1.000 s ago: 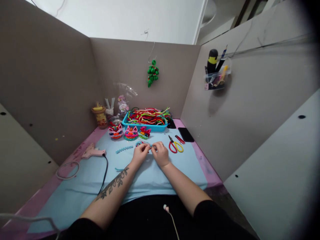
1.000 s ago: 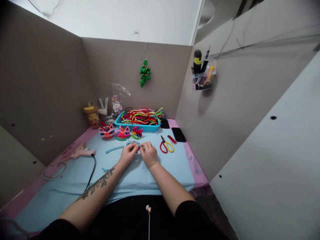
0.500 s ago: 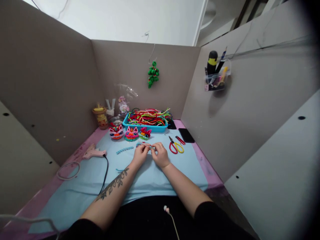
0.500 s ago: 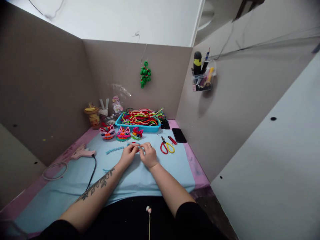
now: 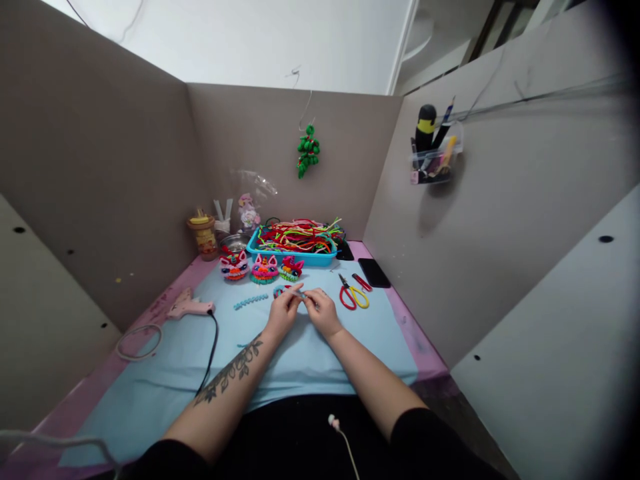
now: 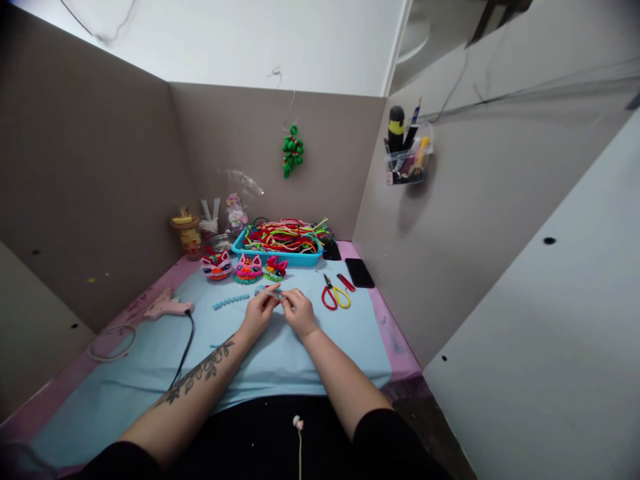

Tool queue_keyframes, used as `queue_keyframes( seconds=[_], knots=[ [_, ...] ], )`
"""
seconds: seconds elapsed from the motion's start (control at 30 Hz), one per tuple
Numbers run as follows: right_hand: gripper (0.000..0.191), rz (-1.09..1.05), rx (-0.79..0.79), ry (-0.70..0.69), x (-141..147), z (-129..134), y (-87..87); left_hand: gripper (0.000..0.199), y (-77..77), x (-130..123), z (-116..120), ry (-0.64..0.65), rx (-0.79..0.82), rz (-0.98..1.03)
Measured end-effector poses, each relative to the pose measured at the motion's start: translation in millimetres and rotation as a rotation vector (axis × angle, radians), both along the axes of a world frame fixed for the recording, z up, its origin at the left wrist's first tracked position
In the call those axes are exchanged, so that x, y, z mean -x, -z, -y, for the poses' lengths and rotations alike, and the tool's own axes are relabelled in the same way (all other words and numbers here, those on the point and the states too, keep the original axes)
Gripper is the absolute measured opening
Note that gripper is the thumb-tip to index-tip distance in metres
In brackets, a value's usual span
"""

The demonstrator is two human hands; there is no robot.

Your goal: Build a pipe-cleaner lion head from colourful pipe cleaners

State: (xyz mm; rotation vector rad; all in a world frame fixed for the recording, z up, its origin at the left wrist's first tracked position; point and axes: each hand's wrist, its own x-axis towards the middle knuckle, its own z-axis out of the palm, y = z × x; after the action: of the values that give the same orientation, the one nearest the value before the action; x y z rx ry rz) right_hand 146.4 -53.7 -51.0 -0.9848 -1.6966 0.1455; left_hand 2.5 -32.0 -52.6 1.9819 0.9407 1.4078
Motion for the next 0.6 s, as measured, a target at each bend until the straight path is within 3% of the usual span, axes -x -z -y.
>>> queue_keyframes(
  seconds=[0.17,0.3,0.6],
  knots=[
    [0.014,-0.015,-0.042,0.095,-0.8,-0.4,-2.3,0.021,-2.1,-1.8,0.7,-0.063,0.058,-0.015],
    [0.012,-0.025,-0.035,0.191,-2.6,-3.6,-1.0,0.020,-3.3,-2.3,-1.2,-0.024,0.131,0.007],
    [0.011,-0.004,-0.034,0.230,1.5,-3.0,1.3,0.017,-5.0,-3.3,-0.2,0.009,0.192,0.104]
  ],
)
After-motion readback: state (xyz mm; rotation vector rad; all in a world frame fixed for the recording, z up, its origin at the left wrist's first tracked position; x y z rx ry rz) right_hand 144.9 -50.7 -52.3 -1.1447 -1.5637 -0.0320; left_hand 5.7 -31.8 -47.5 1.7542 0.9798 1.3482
